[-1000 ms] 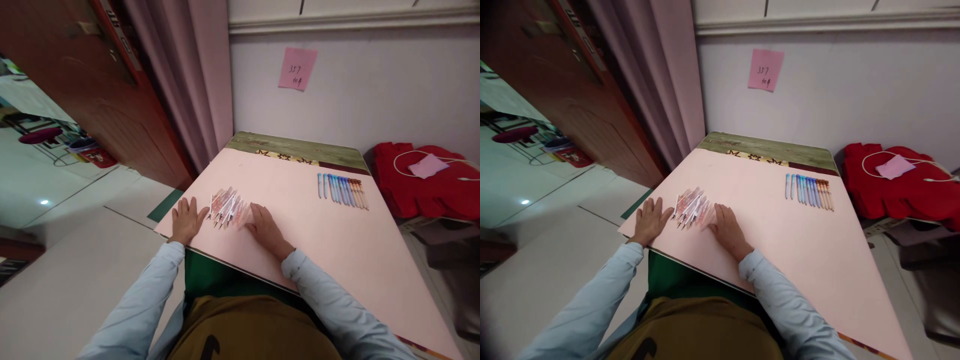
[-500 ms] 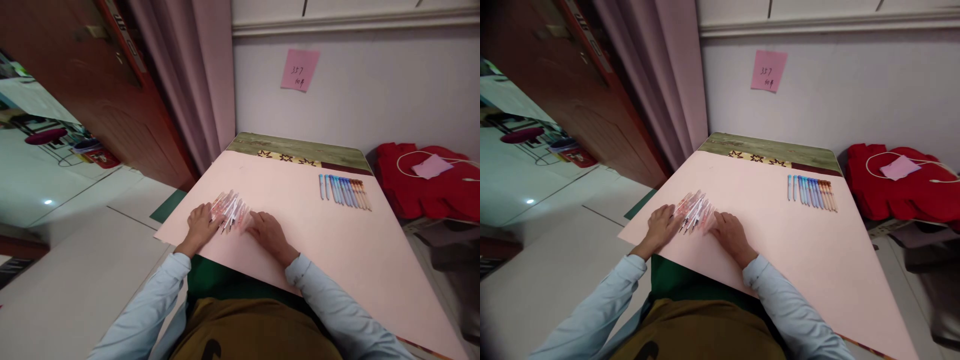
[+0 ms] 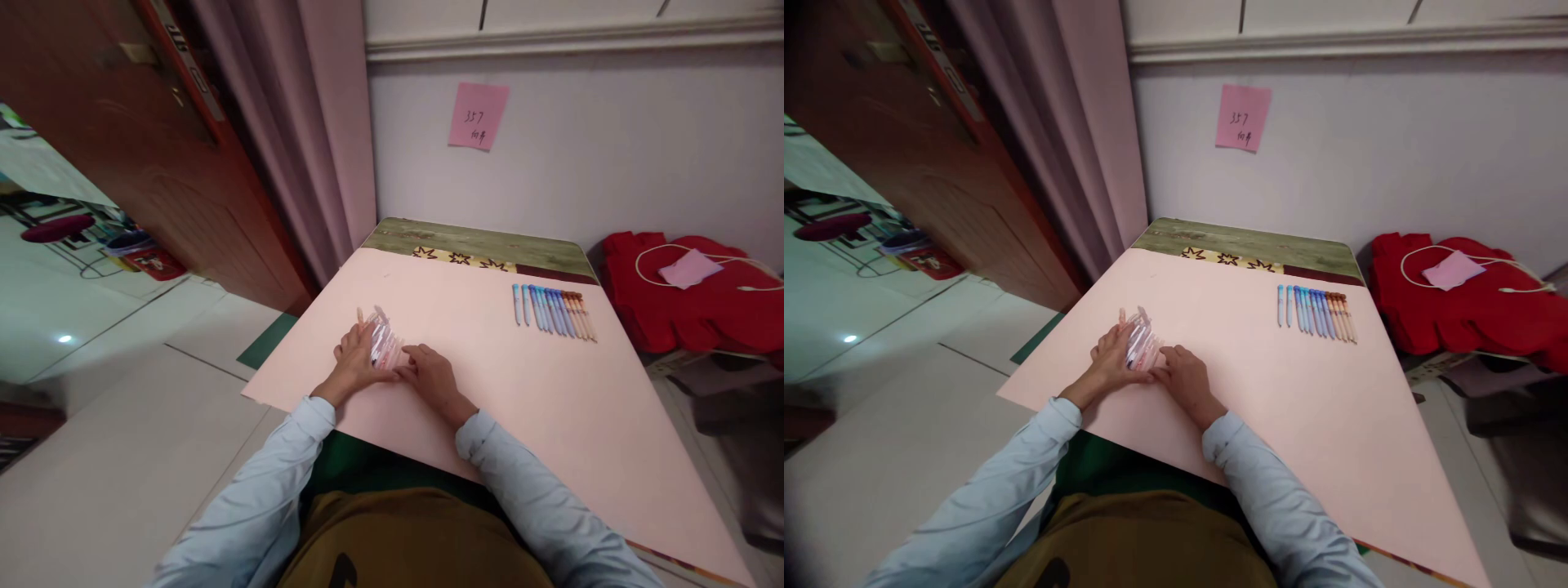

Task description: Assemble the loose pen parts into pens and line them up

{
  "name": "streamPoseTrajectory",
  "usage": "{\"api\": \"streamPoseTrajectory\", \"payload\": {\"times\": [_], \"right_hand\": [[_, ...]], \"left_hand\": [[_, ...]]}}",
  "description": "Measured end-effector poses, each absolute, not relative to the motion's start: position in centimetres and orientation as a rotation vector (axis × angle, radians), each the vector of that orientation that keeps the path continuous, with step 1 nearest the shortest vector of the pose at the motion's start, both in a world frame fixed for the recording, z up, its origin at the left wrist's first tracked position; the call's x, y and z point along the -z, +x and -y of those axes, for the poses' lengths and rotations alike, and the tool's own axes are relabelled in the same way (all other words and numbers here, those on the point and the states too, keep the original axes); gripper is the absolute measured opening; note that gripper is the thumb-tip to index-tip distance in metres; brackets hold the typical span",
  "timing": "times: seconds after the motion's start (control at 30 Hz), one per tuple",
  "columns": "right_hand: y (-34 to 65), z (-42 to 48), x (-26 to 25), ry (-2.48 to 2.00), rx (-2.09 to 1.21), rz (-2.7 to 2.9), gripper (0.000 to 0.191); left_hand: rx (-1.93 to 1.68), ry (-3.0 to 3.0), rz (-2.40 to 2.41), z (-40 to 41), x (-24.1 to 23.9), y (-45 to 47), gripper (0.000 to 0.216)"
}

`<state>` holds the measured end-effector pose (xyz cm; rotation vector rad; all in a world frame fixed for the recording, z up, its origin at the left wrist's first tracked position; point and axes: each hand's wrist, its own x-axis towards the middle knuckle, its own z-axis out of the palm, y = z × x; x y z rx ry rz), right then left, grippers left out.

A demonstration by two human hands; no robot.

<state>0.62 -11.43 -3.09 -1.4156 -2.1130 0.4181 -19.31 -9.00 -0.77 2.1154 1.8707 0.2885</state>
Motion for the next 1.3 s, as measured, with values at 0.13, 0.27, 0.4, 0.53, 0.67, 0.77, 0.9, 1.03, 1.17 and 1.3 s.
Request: {"api": "streamPoseTrajectory", "payload": {"times": [0.13,0.27,0.4,0.53,0.67,0.77,0.9,1.03,1.17,1.3], "right_hand": [[0.5,11.6,2.9,-1.443,-0.457,2.062,0.029],[0.4,11.9,2.5,-1.446,-0.434,2.079,0.026],[0.4,11.9,2.3,-1.457,-0.416,2.088,0.021],[0.4,11.7,2.5,-1.466,-0.417,2.068,0.021],[0.4,11.6,2.9,-1.464,-0.419,2.04,0.029],[0.5,11.5,3.2,-1.46,-0.44,1.988,0.037],[0.6,11.3,3.6,-1.448,-0.476,1.834,0.053],[0.7,11.1,4.1,-1.428,-0.531,1.729,0.057],[0.9,10.9,4.4,-1.392,-0.576,1.662,0.056],[0.9,10.9,4.5,-1.382,-0.607,1.636,0.056]], "left_hand": [[-0.312,2.248,-1.799,9.7,0.7,-19.8,0.123],[-0.377,2.416,-1.659,10.3,0.7,-20.7,0.117],[-0.413,2.477,-1.625,10.0,0.9,-20.8,0.11],[-0.446,2.486,-1.625,9.3,1.2,-20.2,0.103],[-0.494,2.514,-1.589,8.5,1.3,-19.8,0.102],[-0.504,2.511,-1.575,7.7,1.0,-19.4,0.099],[-0.448,2.493,-1.572,6.6,0.7,-18.6,0.094],[-0.424,2.48,-1.588,5.6,0.8,-18.1,0.089],[-0.438,2.488,-1.598,4.6,1.2,-17.5,0.092],[-0.448,2.501,-1.596,3.6,1.3,-16.9,0.091]]}}
